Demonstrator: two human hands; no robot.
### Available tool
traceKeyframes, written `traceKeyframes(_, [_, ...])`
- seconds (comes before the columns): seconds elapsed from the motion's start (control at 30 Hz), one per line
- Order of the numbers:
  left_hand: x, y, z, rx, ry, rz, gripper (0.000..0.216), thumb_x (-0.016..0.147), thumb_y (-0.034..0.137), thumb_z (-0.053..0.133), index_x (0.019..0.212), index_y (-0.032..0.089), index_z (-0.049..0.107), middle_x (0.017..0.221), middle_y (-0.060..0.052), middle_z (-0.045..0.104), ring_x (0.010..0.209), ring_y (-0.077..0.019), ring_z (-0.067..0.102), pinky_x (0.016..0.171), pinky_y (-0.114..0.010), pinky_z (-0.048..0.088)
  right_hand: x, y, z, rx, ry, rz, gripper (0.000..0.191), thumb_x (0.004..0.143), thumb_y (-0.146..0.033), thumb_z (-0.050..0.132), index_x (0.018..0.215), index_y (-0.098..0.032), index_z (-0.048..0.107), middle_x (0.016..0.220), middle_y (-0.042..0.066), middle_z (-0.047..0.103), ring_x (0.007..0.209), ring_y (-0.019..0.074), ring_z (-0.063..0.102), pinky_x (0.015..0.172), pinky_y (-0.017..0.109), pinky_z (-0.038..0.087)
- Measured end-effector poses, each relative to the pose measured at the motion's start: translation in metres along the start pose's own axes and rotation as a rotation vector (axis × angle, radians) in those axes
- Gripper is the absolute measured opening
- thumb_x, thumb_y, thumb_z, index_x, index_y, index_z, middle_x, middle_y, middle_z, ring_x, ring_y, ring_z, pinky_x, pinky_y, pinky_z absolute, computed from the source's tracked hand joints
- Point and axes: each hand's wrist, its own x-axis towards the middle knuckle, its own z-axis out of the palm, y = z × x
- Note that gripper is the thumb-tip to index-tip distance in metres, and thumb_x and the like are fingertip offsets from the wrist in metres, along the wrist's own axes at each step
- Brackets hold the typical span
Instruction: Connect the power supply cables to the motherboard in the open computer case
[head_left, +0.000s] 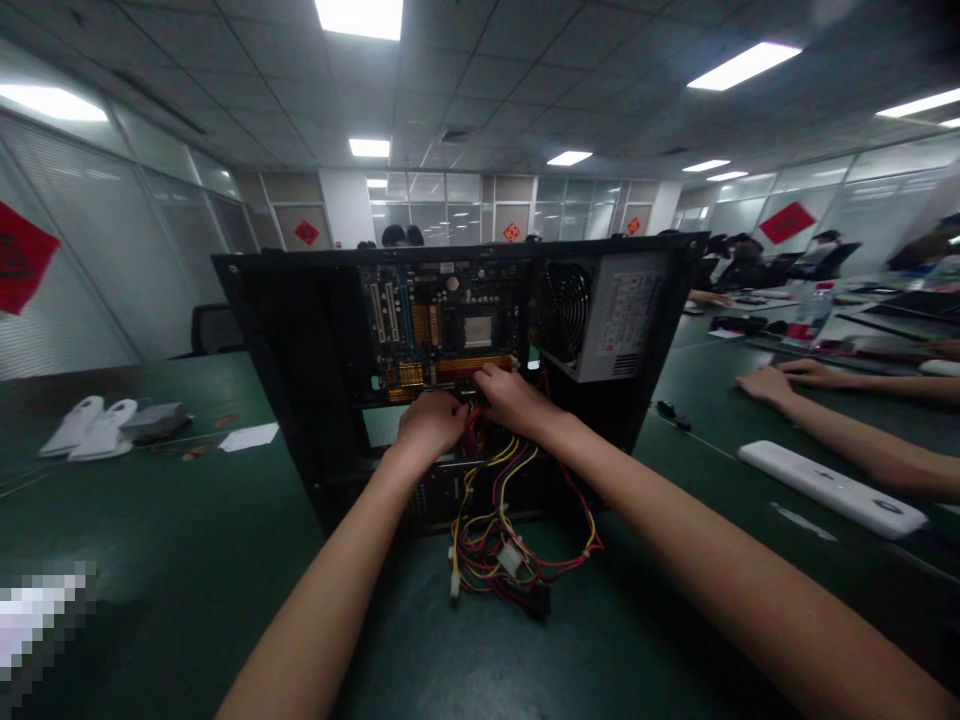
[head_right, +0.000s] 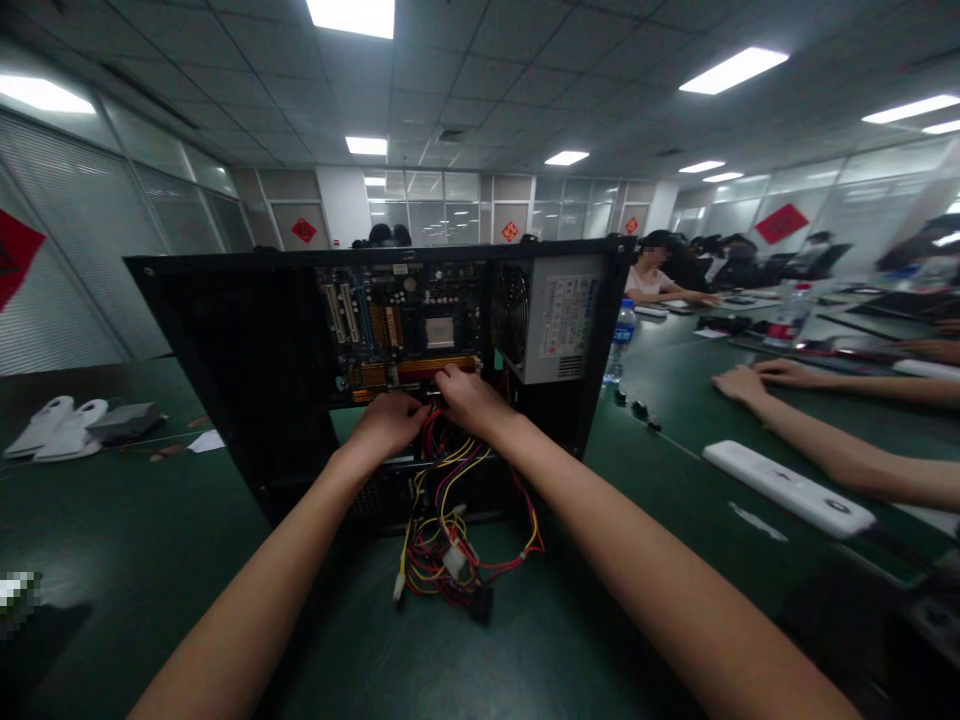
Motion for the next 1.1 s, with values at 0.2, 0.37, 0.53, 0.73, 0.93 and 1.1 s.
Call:
traceKeyframes(0.2, [-0.002, 0.001, 0.000, 0.004, 0.000, 0.007, 0.037, 0.094, 0.039, 0.045, 0.093, 0.022, 0.078, 0.098, -0.011, 0.076, 0.093, -0.0243, 0.070, 0.079, -0.030, 0.050, 0.003, -0.001, -0.003, -0.071, -0.056, -0.023, 0.033, 0.086, -0.016, 0.064, 0.116, -0.011, 0.053, 0.121, 0.014, 0.057, 0.103, 0.0261, 0.064, 0.080, 0.031, 0.048])
traceKeyframes(0.37, [-0.001, 0.000, 0.001, 0.013, 0.004, 0.038, 0.037, 0.094, 0.038, 0.045, 0.092, 0.021, 0.078, 0.100, -0.011, 0.076, 0.095, -0.0251, 0.069, 0.079, -0.031, 0.049, 0.004, 0.001, -0.002, -0.107, -0.044, -0.066, 0.027, 0.089, -0.012, 0.056, 0.116, -0.011, 0.054, 0.120, 0.014, 0.057, 0.104, 0.0265, 0.064, 0.080, 0.032, 0.048])
traceKeyframes(0.53, [-0.001, 0.000, 0.000, -0.004, -0.006, 0.027, 0.038, 0.094, 0.039, 0.044, 0.091, 0.021, 0.077, 0.098, -0.011, 0.076, 0.094, -0.0250, 0.069, 0.079, -0.031, 0.049, -0.002, 0.005, 0.001, -0.044, -0.002, -0.067, 0.025, 0.087, -0.010, 0.056, 0.112, -0.010, 0.056, 0.117, 0.013, 0.058, 0.102, 0.0250, 0.063, 0.079, 0.031, 0.047])
traceKeyframes(0.73, [-0.002, 0.002, -0.002, -0.032, 0.013, 0.013, 0.040, 0.095, 0.042, 0.043, 0.091, 0.021, 0.077, 0.098, -0.011, 0.076, 0.094, -0.0238, 0.069, 0.080, -0.030, 0.049, -0.010, 0.012, 0.007, 0.044, 0.053, 0.003, 0.023, 0.085, -0.005, 0.051, 0.105, -0.012, 0.059, 0.112, 0.012, 0.061, 0.104, 0.0231, 0.060, 0.083, 0.029, 0.044])
traceKeyframes(0.93, [0.000, 0.004, 0.001, 0.014, 0.069, -0.025, 0.034, 0.093, 0.039, 0.047, 0.099, 0.023, 0.077, 0.103, -0.010, 0.076, 0.098, -0.0260, 0.068, 0.084, -0.033, 0.049, -0.009, 0.016, 0.012, 0.130, 0.057, 0.088, 0.022, 0.084, -0.003, 0.051, 0.102, -0.012, 0.061, 0.106, 0.011, 0.066, 0.101, 0.0215, 0.061, 0.083, 0.027, 0.042])
traceKeyframes(1.1, [0.000, 0.007, 0.002, 0.069, 0.109, -0.027, 0.033, 0.094, 0.037, 0.046, 0.098, 0.024, 0.076, 0.102, -0.009, 0.076, 0.098, -0.0281, 0.069, 0.082, -0.036, 0.051, -0.009, 0.018, 0.013, 0.160, 0.067, 0.140, 0.025, 0.081, -0.003, 0.053, 0.102, -0.013, 0.063, 0.105, 0.010, 0.068, 0.100, 0.0209, 0.063, 0.081, 0.026, 0.042])
